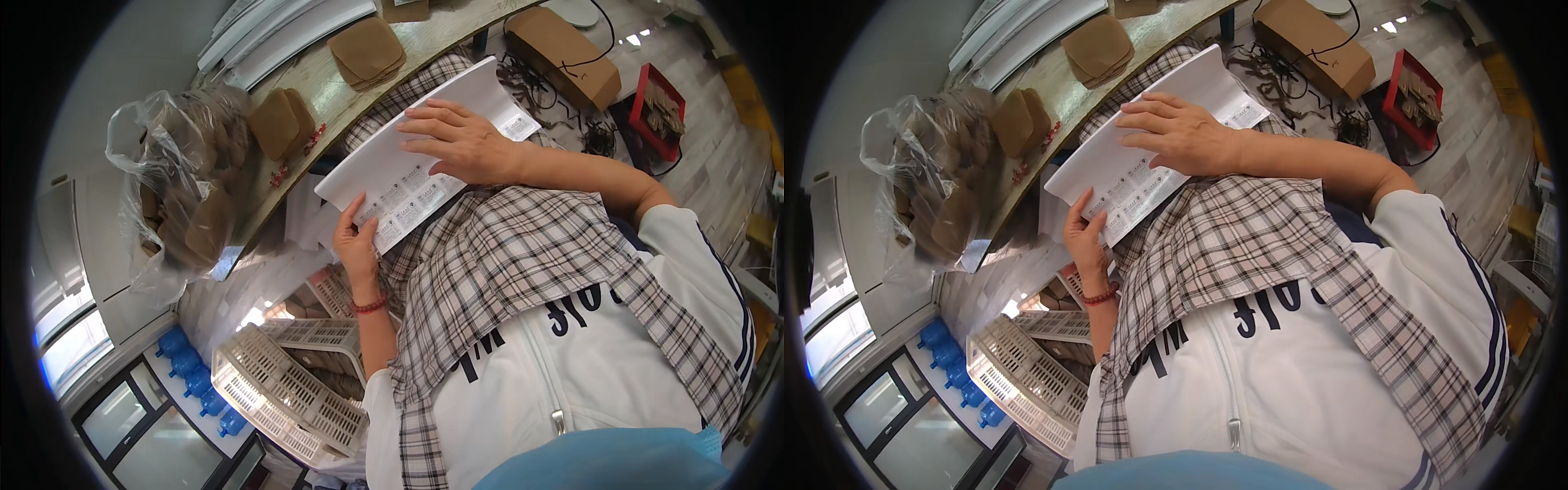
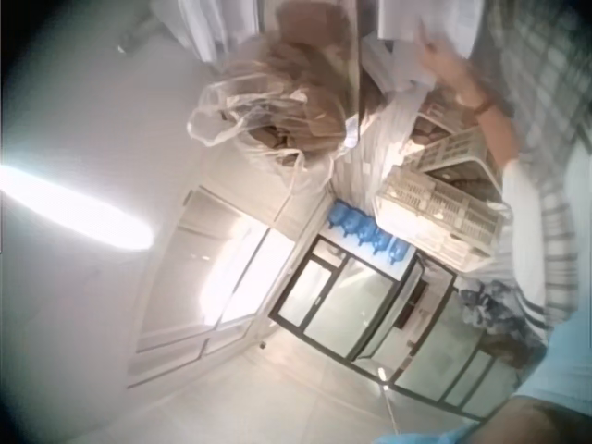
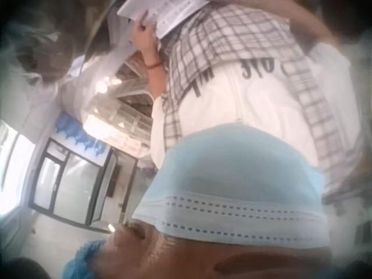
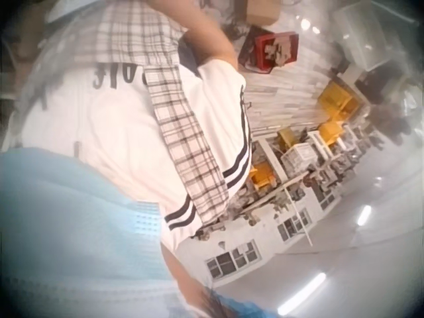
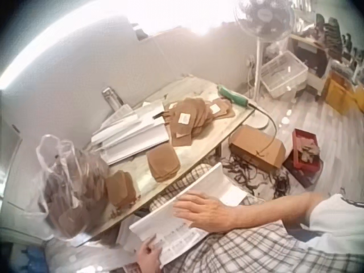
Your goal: The person repeatedly peels small white labels from a roll and sticks them onto brown square pads on a table. The person handles the pads and labels by hand, placing each labeled pad into a growing stack.
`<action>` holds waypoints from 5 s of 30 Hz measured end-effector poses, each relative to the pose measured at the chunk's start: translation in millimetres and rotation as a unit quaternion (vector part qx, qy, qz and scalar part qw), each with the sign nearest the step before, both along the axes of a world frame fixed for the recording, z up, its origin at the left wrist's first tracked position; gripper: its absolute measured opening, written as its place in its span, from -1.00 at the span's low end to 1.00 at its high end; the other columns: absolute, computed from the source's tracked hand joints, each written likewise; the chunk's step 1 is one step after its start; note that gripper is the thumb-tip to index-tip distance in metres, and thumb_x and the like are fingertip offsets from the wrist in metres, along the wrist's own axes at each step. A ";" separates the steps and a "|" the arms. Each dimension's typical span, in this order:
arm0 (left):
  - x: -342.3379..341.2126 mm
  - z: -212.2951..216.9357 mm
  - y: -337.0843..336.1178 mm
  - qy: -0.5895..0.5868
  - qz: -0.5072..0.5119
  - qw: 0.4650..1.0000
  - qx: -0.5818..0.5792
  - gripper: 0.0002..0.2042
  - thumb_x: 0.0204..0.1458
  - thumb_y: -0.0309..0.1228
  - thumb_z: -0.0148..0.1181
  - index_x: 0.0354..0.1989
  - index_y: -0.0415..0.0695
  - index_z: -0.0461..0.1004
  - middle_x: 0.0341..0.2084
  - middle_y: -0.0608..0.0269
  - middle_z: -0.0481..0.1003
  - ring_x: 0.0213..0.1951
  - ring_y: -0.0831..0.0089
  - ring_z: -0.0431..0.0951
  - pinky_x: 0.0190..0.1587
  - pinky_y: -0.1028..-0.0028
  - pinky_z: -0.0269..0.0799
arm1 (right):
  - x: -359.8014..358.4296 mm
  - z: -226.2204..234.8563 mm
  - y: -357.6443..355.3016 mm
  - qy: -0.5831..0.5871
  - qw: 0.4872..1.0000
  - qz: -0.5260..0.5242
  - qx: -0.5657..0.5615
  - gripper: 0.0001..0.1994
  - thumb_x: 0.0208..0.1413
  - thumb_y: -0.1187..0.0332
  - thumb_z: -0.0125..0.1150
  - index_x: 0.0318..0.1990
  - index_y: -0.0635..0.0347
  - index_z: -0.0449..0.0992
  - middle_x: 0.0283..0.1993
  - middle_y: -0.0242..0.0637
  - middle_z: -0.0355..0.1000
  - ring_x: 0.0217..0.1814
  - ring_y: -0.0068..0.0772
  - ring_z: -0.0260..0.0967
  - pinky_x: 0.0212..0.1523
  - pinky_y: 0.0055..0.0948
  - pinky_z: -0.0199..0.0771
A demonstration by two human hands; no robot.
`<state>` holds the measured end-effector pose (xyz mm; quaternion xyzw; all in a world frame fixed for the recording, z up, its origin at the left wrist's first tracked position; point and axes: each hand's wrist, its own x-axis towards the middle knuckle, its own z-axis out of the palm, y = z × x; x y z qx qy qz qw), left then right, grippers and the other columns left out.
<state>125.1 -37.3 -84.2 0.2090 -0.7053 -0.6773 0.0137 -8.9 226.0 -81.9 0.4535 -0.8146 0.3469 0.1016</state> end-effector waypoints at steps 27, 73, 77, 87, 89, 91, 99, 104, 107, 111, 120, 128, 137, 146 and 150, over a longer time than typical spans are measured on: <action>2.8 56.8 10.6 0.035 0.022 0.999 0.002 -0.62 0.08 -0.77 0.14 0.10 -0.36 0.52 -0.08 0.06 0.58 -0.15 0.49 0.59 -0.04 0.55 0.52 | -9.7 43.8 137.2 -0.345 0.917 -0.147 -0.136 -0.66 0.03 0.50 0.40 0.01 0.15 0.65 -0.25 -0.47 0.40 -0.20 -0.63 0.29 -0.10 -0.61 0.35; -12.0 1.3 42.6 0.139 -0.026 0.934 -0.328 -0.91 0.29 -0.50 0.09 -0.16 -0.27 0.41 -0.34 0.12 0.46 -0.35 0.37 0.46 -0.24 0.45 0.42 | -9.8 55.5 36.8 -0.212 0.956 -0.046 0.196 -0.45 -0.03 0.40 0.42 0.16 0.29 0.42 -0.07 -0.15 0.43 0.06 -0.08 0.38 0.10 -0.21 0.38; -5.1 8.4 42.5 0.106 -0.076 0.905 -0.404 -0.89 0.20 -0.53 0.14 -0.15 -0.24 0.45 -0.29 0.08 0.48 -0.24 0.23 0.49 -0.09 0.32 0.41 | 14.6 24.6 30.4 -0.175 0.978 -0.108 0.048 -0.64 -0.06 0.41 0.43 -0.04 0.11 0.57 -0.16 -0.31 0.46 -0.05 -0.18 0.39 0.02 -0.25 0.35; -48.9 57.3 63.5 0.059 -0.243 0.896 -0.367 -0.82 0.07 -0.56 0.19 -0.15 -0.22 0.59 -0.34 0.09 0.53 -0.27 0.17 0.54 -0.17 0.30 0.44 | 23.7 17.2 23.3 -0.136 0.984 -0.110 -0.035 -0.84 -0.05 0.40 0.44 -0.26 -0.05 0.69 -0.28 -0.46 0.47 -0.17 -0.34 0.40 -0.08 -0.36 0.34; -50.8 47.7 63.2 0.054 -0.223 0.911 -0.343 -0.86 0.11 -0.54 0.20 -0.20 -0.26 0.61 -0.40 0.10 0.54 -0.38 0.25 0.55 -0.27 0.39 0.45 | 24.6 15.5 21.7 -0.114 0.987 -0.104 -0.035 -0.82 -0.06 0.40 0.45 -0.26 -0.06 0.69 -0.28 -0.46 0.47 -0.19 -0.35 0.40 -0.11 -0.35 0.34; -50.5 45.4 63.4 0.051 -0.213 0.924 -0.312 -0.88 0.11 -0.53 0.21 -0.22 -0.28 0.61 -0.40 0.12 0.54 -0.37 0.32 0.55 -0.26 0.42 0.44 | 27.1 14.0 19.3 -0.081 0.991 -0.100 -0.040 -0.82 -0.08 0.40 0.45 -0.26 -0.06 0.69 -0.28 -0.46 0.47 -0.20 -0.35 0.40 -0.14 -0.35 0.35; -58.7 50.7 64.5 0.015 -0.204 0.950 -0.237 -0.87 0.10 -0.52 0.24 -0.25 -0.32 0.61 -0.44 0.18 0.54 -0.38 0.44 0.53 -0.26 0.49 0.41 | 31.4 31.3 21.3 0.014 0.992 -0.120 -0.045 -0.83 -0.13 0.39 0.44 -0.31 -0.01 0.68 -0.26 -0.45 0.48 -0.19 -0.39 0.42 -0.07 -0.36 0.37; -66.3 51.6 60.2 0.022 -0.226 0.947 -0.227 -0.87 0.08 -0.52 0.25 -0.26 -0.33 0.61 -0.44 0.18 0.57 -0.40 0.50 0.52 -0.29 0.50 0.41 | 32.9 36.4 16.5 0.001 0.989 -0.132 -0.066 -0.85 -0.16 0.43 0.43 -0.36 0.01 0.64 -0.26 -0.44 0.47 -0.18 -0.36 0.42 -0.05 -0.34 0.38; -75.1 59.9 59.4 -0.040 -0.241 0.950 -0.195 -0.89 0.07 -0.53 0.27 -0.29 -0.33 0.62 -0.48 0.26 0.59 -0.44 0.59 0.49 -0.34 0.54 0.39 | 36.5 37.6 17.6 -0.020 0.989 -0.124 -0.077 -0.85 -0.18 0.46 0.43 -0.40 0.03 0.62 -0.25 -0.42 0.45 -0.17 -0.33 0.41 -0.05 -0.33 0.38; -90.9 67.5 45.8 -0.164 -0.229 0.959 -0.032 -0.92 0.01 -0.53 0.32 -0.38 -0.30 0.64 -0.52 0.38 0.55 -0.45 0.66 0.45 -0.36 0.56 0.37 | 39.3 48.3 28.1 -0.077 0.987 -0.067 -0.123 -0.82 -0.20 0.48 0.44 -0.38 0.04 0.61 -0.22 -0.40 0.43 -0.12 -0.28 0.38 -0.02 -0.32 0.38; -85.6 121.0 84.0 0.131 -0.279 0.873 -0.377 -0.95 0.06 -0.53 0.19 -0.38 -0.24 0.47 -0.16 0.06 0.51 -0.09 0.07 0.47 -0.04 0.22 0.39 | -8.5 98.8 55.9 -0.488 0.768 -0.082 -0.407 -0.92 0.22 0.45 0.26 -0.20 0.23 0.51 -0.16 -0.38 0.41 -0.11 -0.58 0.33 0.01 -0.56 0.33; -125.8 111.4 103.8 0.255 -0.309 0.809 -0.429 -0.95 0.09 -0.56 0.14 -0.35 -0.26 0.40 0.28 -0.19 0.29 0.38 -0.13 0.19 0.41 -0.02 0.05 | -87.5 98.5 33.4 -0.446 0.835 -0.154 -0.285 -0.90 0.26 0.40 0.22 -0.18 0.21 0.49 -0.29 -0.51 0.42 -0.27 -0.73 0.29 -0.22 -0.63 0.35; -120.3 102.7 108.6 0.255 -0.321 0.808 -0.424 -0.95 0.11 -0.56 0.11 -0.34 -0.28 0.41 0.24 -0.23 0.32 0.33 -0.17 0.24 0.39 -0.06 0.10 | -89.5 78.7 26.3 -0.399 0.862 -0.234 -0.208 -0.90 0.23 0.43 0.25 -0.19 0.25 0.50 -0.32 -0.50 0.44 -0.28 -0.70 0.30 -0.25 -0.59 0.38; -114.3 104.2 109.7 0.246 -0.327 0.813 -0.414 -0.96 0.07 -0.60 0.13 -0.35 -0.29 0.40 0.24 -0.24 0.32 0.34 -0.16 0.24 0.39 -0.05 0.10 | -79.7 80.2 23.6 -0.387 0.864 -0.264 -0.184 -0.88 0.20 0.41 0.28 -0.23 0.28 0.52 -0.33 -0.44 0.48 -0.28 -0.69 0.33 -0.23 -0.58 0.40; -113.5 103.5 109.0 0.249 -0.324 0.814 -0.413 -0.95 0.07 -0.59 0.14 -0.34 -0.30 0.41 0.23 -0.24 0.32 0.34 -0.16 0.24 0.39 -0.05 0.11 | -81.9 77.7 23.2 -0.402 0.859 -0.263 -0.180 -0.87 0.20 0.40 0.29 -0.23 0.28 0.54 -0.35 -0.45 0.48 -0.28 -0.69 0.34 -0.23 -0.57 0.41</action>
